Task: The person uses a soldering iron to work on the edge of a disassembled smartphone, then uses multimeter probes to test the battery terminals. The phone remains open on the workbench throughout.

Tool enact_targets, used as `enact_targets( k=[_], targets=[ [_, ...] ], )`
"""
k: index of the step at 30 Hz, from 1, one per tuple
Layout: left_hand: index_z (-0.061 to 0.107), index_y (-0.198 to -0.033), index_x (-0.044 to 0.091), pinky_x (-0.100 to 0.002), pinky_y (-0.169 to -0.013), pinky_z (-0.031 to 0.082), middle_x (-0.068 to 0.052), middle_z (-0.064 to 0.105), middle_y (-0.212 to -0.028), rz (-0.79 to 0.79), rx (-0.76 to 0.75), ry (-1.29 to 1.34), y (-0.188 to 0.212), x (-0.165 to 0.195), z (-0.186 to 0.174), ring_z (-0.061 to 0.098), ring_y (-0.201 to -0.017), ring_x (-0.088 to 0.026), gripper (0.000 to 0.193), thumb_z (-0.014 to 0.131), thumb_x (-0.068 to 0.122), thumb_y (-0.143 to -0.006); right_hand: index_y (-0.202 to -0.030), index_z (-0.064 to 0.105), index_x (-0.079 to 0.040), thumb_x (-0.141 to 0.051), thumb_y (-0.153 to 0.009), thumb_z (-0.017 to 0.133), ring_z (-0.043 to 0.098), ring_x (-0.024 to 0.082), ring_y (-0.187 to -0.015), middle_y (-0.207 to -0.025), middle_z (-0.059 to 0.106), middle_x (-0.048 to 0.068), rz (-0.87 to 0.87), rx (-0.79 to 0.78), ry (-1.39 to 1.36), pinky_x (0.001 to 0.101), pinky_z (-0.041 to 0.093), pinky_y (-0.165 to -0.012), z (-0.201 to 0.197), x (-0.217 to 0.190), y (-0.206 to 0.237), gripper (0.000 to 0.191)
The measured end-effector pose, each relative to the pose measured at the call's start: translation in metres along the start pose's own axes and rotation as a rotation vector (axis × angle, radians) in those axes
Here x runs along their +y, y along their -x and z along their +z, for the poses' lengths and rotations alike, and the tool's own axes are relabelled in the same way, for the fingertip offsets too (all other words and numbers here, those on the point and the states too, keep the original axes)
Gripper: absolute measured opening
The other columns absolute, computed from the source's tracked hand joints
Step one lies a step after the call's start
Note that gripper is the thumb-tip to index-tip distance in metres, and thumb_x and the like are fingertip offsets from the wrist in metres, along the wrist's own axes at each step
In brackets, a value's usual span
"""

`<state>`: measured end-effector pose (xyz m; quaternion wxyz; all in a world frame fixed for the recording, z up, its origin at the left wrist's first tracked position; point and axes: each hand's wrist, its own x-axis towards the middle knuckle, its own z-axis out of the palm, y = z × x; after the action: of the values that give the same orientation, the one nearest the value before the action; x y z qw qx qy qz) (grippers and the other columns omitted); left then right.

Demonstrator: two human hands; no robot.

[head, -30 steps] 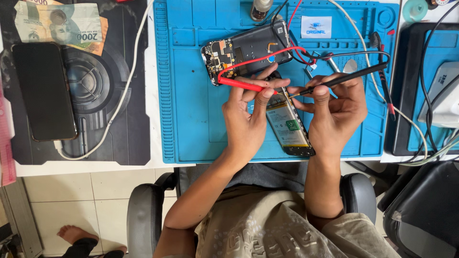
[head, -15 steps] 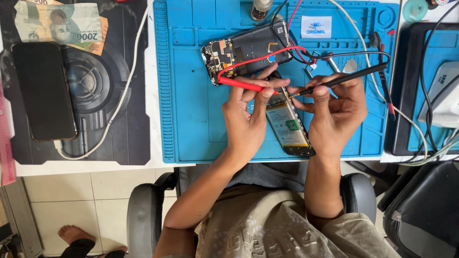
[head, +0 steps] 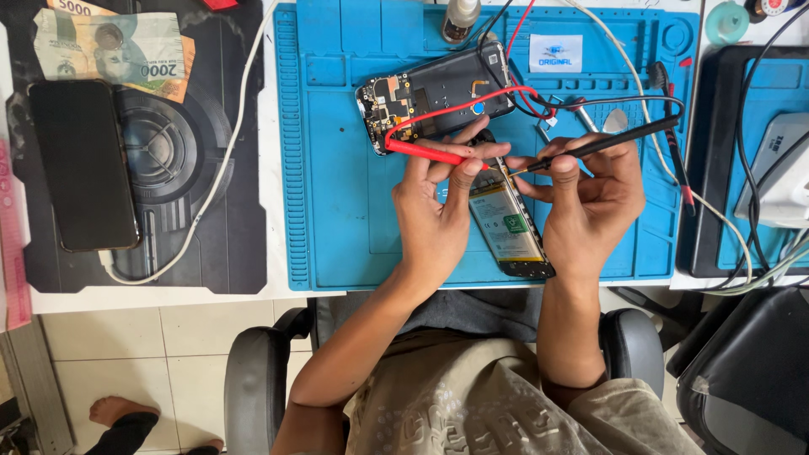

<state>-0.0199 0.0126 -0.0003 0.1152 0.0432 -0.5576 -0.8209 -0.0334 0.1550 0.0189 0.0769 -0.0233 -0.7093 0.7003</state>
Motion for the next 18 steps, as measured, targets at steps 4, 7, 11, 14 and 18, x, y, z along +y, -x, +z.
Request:
enact_targets(
  k=[4, 7, 11, 14, 18],
  targets=[
    [0.051, -0.119, 0.001, -0.04, -0.108, 0.058, -0.027, 0.068, -0.136, -0.008, 0.0, 0.005, -0.0007, 0.0002, -0.0002, 0.075, -0.119, -0.03, 0.015, 0.057, 0.012, -0.111, -0.122, 0.052, 0.001, -0.014, -0.113, 0.069, 0.078, 0.027, -0.09, -0.105, 0.068, 0.014, -0.014, -0.005, 0.019, 0.029, 0.067, -0.068, -0.0003, -0.0001, -0.0006, 0.024],
    [0.051, -0.12, 0.001, -0.04, -0.111, 0.057, -0.027, 0.068, -0.136, 0.007, -0.006, 0.001, 0.0001, 0.0001, -0.0004, 0.074, -0.121, -0.031, 0.015, 0.057, 0.012, -0.113, -0.123, 0.052, 0.001, -0.014, -0.113, 0.069, 0.078, 0.027, -0.09, -0.105, 0.068, 0.014, -0.011, -0.003, 0.005, 0.0287, 0.067, -0.068, -0.0003, 0.0001, -0.0001, 0.024],
    [0.051, -0.12, 0.001, -0.04, -0.109, 0.058, -0.026, 0.068, -0.136, 0.004, -0.005, 0.004, -0.0005, -0.0002, -0.0004, 0.075, -0.12, -0.031, 0.015, 0.058, 0.012, -0.112, -0.123, 0.051, 0.0, -0.015, -0.113, 0.068, 0.078, 0.027, -0.09, -0.106, 0.068, 0.014, -0.002, 0.01, 0.004, 0.0289, 0.067, -0.068, 0.0, 0.0003, -0.0002, 0.025],
    [0.051, -0.12, 0.001, -0.04, -0.109, 0.058, -0.026, 0.068, -0.136, 0.006, -0.004, 0.009, -0.001, -0.0002, -0.0001, 0.075, -0.119, -0.031, 0.015, 0.058, 0.012, -0.112, -0.123, 0.051, 0.0, -0.015, -0.113, 0.068, 0.078, 0.028, -0.09, -0.108, 0.068, 0.014, -0.003, 0.01, 0.0, 0.0296, 0.068, -0.068, 0.0002, 0.0002, -0.0009, 0.025],
    [0.051, -0.12, 0.001, -0.04, -0.109, 0.058, -0.026, 0.068, -0.137, 0.009, -0.003, 0.012, -0.0013, 0.0004, 0.0002, 0.075, -0.119, -0.031, 0.015, 0.058, 0.012, -0.112, -0.123, 0.051, 0.0, -0.015, -0.113, 0.068, 0.078, 0.028, -0.09, -0.106, 0.068, 0.014, -0.005, 0.007, -0.004, 0.0301, 0.068, -0.069, 0.0002, -0.0003, -0.0011, 0.025]
  ],
)
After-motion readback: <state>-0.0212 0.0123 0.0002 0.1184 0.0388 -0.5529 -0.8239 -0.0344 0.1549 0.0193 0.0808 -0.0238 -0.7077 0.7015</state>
